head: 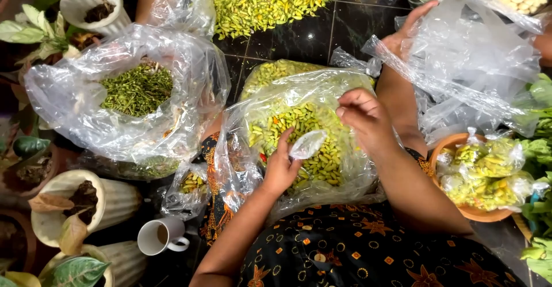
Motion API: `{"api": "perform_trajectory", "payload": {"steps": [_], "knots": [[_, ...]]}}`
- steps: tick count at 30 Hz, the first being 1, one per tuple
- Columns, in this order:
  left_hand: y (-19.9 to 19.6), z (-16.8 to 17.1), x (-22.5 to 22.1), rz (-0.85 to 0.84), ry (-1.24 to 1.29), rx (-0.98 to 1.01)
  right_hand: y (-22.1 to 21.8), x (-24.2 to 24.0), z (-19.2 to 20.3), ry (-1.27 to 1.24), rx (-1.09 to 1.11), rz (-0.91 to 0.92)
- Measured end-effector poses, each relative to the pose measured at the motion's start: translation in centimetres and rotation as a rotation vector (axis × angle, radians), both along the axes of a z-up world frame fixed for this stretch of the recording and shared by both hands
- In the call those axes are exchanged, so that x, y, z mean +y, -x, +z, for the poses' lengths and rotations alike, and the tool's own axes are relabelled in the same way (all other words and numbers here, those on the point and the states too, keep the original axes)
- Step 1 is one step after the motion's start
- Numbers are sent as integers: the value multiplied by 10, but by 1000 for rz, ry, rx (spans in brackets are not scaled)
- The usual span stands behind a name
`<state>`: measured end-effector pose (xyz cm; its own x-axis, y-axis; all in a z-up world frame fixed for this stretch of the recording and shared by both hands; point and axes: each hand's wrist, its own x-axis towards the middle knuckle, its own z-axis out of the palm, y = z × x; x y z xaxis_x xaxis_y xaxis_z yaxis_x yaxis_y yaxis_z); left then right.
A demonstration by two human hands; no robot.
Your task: The person sorts and bags small green flowers by hand while sitting on the floor with others.
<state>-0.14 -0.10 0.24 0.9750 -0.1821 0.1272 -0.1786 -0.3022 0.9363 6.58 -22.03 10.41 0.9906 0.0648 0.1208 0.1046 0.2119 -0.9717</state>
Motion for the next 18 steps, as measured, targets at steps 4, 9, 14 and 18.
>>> {"api": "perform_trajectory", "payload": {"steps": [4, 9, 14, 18], "knots": [[2, 21, -5, 26, 14, 9, 30, 23, 53, 460, -484, 142], [2, 14, -5, -41, -109, -86, 52, 51, 12, 1308, -1073, 126], [2, 9, 3, -72, -142, -71, 39, 35, 22, 1097, -865, 232], [-1, 1, 1, -4, -49, -86, 27, 11, 49, 717, -667, 71]]}}
